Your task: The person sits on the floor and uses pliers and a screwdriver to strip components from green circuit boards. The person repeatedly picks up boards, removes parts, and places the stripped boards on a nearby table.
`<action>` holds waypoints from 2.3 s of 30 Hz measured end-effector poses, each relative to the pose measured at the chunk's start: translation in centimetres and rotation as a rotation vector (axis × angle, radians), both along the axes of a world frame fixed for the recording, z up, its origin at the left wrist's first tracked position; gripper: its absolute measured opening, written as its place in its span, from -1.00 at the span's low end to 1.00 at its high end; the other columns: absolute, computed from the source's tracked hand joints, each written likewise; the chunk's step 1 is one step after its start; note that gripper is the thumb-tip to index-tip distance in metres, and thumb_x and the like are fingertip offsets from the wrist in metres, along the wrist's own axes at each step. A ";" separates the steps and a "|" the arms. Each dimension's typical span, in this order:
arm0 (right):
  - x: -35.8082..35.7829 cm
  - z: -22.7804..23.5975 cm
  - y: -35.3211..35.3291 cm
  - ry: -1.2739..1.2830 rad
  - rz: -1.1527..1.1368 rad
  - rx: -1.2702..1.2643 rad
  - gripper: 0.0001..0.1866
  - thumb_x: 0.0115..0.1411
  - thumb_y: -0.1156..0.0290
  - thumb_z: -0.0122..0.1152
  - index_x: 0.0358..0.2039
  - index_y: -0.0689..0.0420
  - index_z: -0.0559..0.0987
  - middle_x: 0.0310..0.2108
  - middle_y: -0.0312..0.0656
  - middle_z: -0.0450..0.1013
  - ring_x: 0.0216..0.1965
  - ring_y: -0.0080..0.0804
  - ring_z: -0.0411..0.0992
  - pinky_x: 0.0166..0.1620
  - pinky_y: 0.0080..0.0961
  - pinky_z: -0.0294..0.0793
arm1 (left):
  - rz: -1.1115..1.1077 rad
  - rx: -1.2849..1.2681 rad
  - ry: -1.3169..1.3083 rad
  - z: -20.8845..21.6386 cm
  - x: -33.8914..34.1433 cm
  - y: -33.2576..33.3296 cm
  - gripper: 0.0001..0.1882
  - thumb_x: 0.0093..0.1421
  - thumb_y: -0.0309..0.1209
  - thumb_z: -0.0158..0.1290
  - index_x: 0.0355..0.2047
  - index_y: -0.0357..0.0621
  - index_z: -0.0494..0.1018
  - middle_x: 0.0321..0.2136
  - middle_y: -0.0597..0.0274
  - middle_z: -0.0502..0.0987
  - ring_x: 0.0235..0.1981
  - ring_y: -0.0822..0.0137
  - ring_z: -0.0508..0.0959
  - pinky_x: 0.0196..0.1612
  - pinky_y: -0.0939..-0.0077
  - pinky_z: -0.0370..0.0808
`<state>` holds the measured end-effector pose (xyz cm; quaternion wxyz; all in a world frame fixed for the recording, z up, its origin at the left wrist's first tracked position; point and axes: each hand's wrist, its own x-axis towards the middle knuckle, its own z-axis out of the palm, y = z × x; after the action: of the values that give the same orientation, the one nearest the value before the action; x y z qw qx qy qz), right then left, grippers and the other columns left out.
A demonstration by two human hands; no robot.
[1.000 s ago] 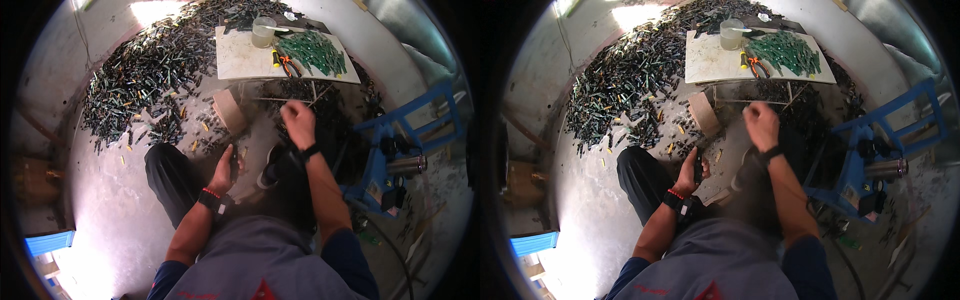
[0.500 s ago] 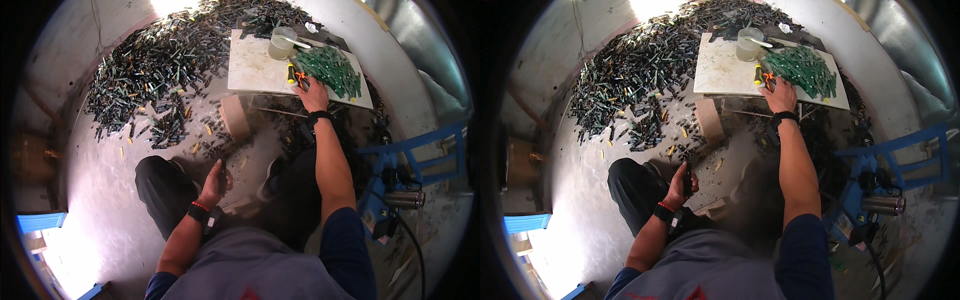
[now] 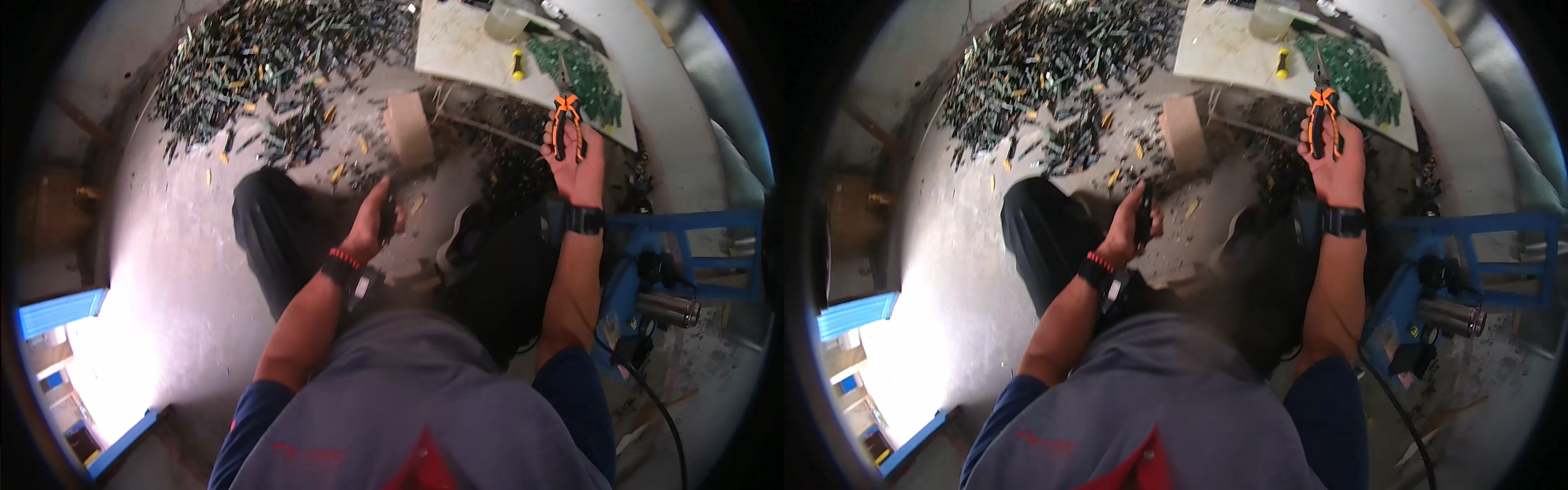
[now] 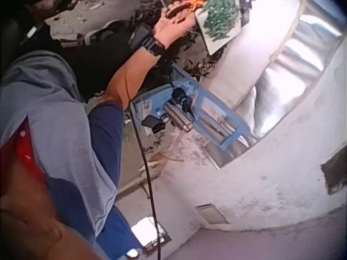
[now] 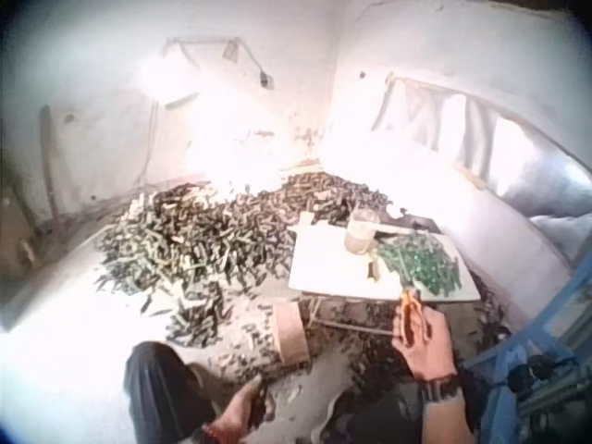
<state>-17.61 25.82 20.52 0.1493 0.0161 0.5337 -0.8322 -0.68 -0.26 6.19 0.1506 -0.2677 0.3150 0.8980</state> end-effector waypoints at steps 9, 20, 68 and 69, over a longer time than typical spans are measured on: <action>20.1 -2.1 -4.5 -0.286 0.643 -0.041 -0.60 0.05 0.39 -0.03 -0.09 0.32 0.33 -0.34 -0.11 0.37 -0.41 -0.42 0.36 -0.33 -0.57 0.32 | -0.027 0.049 0.083 1.5 0.1 0.2 -0.47 0.24 0.07 -0.24 -0.61 -0.13 0.24 -0.72 0.21 0.29 -0.71 0.33 0.26 -0.59 0.50 0.22; 20.7 -1.8 -5.4 -0.421 0.847 0.182 -0.59 0.10 0.34 0.03 -0.04 0.22 0.37 -0.24 -0.16 0.46 -0.32 -0.43 0.46 -0.47 -0.70 0.33 | 0.023 -0.032 0.107 2.1 0.4 0.9 -0.61 0.25 -0.02 -0.14 -0.51 -0.06 0.30 -0.67 0.32 0.32 -0.65 0.40 0.37 -0.57 0.59 0.34; 21.3 -7.8 -5.7 -0.745 0.636 -0.338 -0.65 0.27 0.17 -0.19 -0.17 0.15 0.44 -0.27 -0.20 0.45 -0.33 -0.35 0.43 -0.19 -0.36 0.38 | -0.312 -0.506 0.189 2.3 1.7 2.1 -0.47 0.31 0.03 -0.38 -0.43 -0.17 0.37 -0.63 0.33 0.35 -0.70 0.52 0.23 -0.62 0.65 0.19; 21.3 -8.1 -5.6 -0.761 0.634 -0.337 -0.66 0.26 0.17 -0.18 -0.17 0.14 0.43 -0.28 -0.22 0.44 -0.35 -0.38 0.42 -0.22 -0.37 0.37 | -0.316 -0.498 0.187 2.6 1.7 2.0 -0.47 0.31 0.02 -0.38 -0.42 -0.17 0.36 -0.65 0.34 0.34 -0.70 0.52 0.23 -0.62 0.66 0.19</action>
<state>3.68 20.22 12.38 0.5776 0.1307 0.2790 -0.7559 1.01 1.75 8.76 0.1887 -0.1602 0.5757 0.7793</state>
